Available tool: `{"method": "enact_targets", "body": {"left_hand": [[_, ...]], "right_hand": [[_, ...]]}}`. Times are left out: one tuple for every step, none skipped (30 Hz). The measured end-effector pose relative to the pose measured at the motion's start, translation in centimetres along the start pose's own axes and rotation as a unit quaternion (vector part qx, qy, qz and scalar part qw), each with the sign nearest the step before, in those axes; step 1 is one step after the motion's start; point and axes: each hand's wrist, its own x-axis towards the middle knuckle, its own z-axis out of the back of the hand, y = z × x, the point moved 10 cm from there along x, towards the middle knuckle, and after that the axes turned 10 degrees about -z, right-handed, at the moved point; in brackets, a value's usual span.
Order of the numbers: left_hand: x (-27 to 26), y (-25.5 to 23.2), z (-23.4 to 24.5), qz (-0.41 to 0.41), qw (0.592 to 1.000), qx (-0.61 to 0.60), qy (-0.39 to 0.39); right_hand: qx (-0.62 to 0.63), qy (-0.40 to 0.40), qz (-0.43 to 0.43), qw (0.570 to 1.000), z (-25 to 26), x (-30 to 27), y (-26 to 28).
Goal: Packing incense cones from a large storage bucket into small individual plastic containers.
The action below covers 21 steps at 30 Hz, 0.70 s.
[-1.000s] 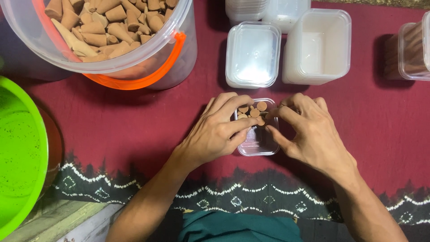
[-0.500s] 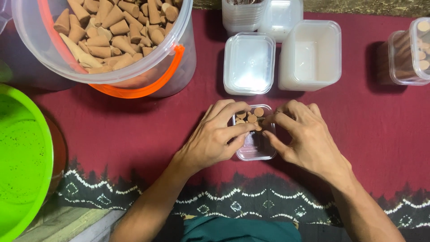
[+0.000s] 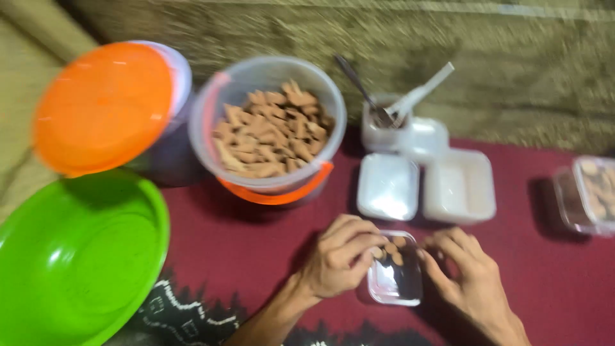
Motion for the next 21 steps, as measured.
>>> {"method": "enact_targets", "body": {"left_hand": [[0.1, 0.0, 0.6, -0.006, 1.0, 0.018, -0.01], [0.1, -0.1, 0.9, -0.004, 1.0, 0.015, -0.012], [0.1, 0.0, 1.1, -0.003, 1.0, 0.012, -0.014], [-0.1, 0.1, 1.3, -0.006, 1.0, 0.022, -0.019], [-0.3, 0.3, 1.4, -0.005, 0.999, 0.031, -0.024], [-0.5, 0.6, 1.5, -0.002, 0.999, 0.037, -0.028], [-0.1, 0.4, 2.2, -0.004, 0.999, 0.043, -0.031], [0.1, 0.0, 2.7, -0.009, 0.998, 0.041, -0.036], [0.3, -0.3, 3.1, -0.013, 0.998, 0.038, -0.042], [1.4, -0.6, 4.3, -0.01, 0.998, 0.038, -0.042], [2.4, -1.2, 5.4, -0.033, 0.997, 0.05, -0.051], [2.6, -2.3, 5.9, -0.041, 0.996, 0.05, -0.056], [2.7, -2.2, 6.9, -0.024, 0.998, 0.036, -0.052], [2.7, -2.1, 7.6, -0.018, 0.997, 0.055, -0.047], [2.8, -1.9, 8.3, -0.013, 0.996, 0.074, -0.041], [2.4, -1.8, 8.2, -0.005, 0.998, 0.054, -0.033], [2.1, -1.6, 8.6, 0.012, 0.997, 0.06, -0.037], [2.0, -1.3, 9.3, 0.024, 0.996, 0.074, -0.045], [1.2, -1.1, 8.9, 0.027, 0.997, 0.063, -0.041], [0.7, -0.7, 8.7, 0.035, 0.996, 0.075, -0.037], [0.1, -0.3, 8.6, 0.043, 0.995, 0.086, -0.032]], "right_hand": [[0.002, -0.001, 0.021, 1.0, 0.0, 0.4, 0.9], [0.031, -0.011, 0.015, 0.999, 0.5, 0.5, 1.2], [0.059, -0.021, 0.008, 0.998, 1.0, 0.6, 1.4], [0.061, -0.021, 0.019, 0.998, 1.0, 0.7, 1.8], [0.063, -0.022, 0.015, 0.998, 1.1, 1.0, 1.7], [0.065, -0.022, 0.008, 0.998, 1.1, 1.0, 1.7], [0.066, -0.022, 0.015, 0.997, 1.2, 1.6, 2.2], [0.059, -0.017, 0.035, 0.998, 1.3, 1.8, 2.9], [0.051, -0.012, 0.055, 0.997, 1.3, 2.0, 3.5], [0.051, -0.009, 0.054, 0.997, 1.5, 2.7, 3.6], [0.035, -0.002, 0.072, 0.997, 1.4, 3.5, 3.8], [0.018, 0.014, 0.073, 0.997, 1.3, 2.7, 3.4], [0.016, 0.027, 0.055, 0.998, 1.5, 3.4, 4.6], [0.005, 0.005, 0.067, 0.998, 2.2, 3.4, 6.0], [-0.007, -0.016, 0.08, 0.997, 3.0, 3.7, 7.3], [-0.012, -0.012, 0.058, 0.998, 2.9, 3.5, 7.2], [0.004, -0.004, 0.064, 0.998, 2.9, 3.3, 7.6], [0.02, 0.0, 0.081, 0.996, 2.9, 3.7, 8.3], [0.016, 0.0, 0.07, 0.997, 2.7, 3.3, 7.5], [0.007, 0.01, 0.073, 0.997, 2.2, 3.2, 7.1], [-0.002, 0.019, 0.076, 0.997, 1.8, 3.0, 6.7]]}}
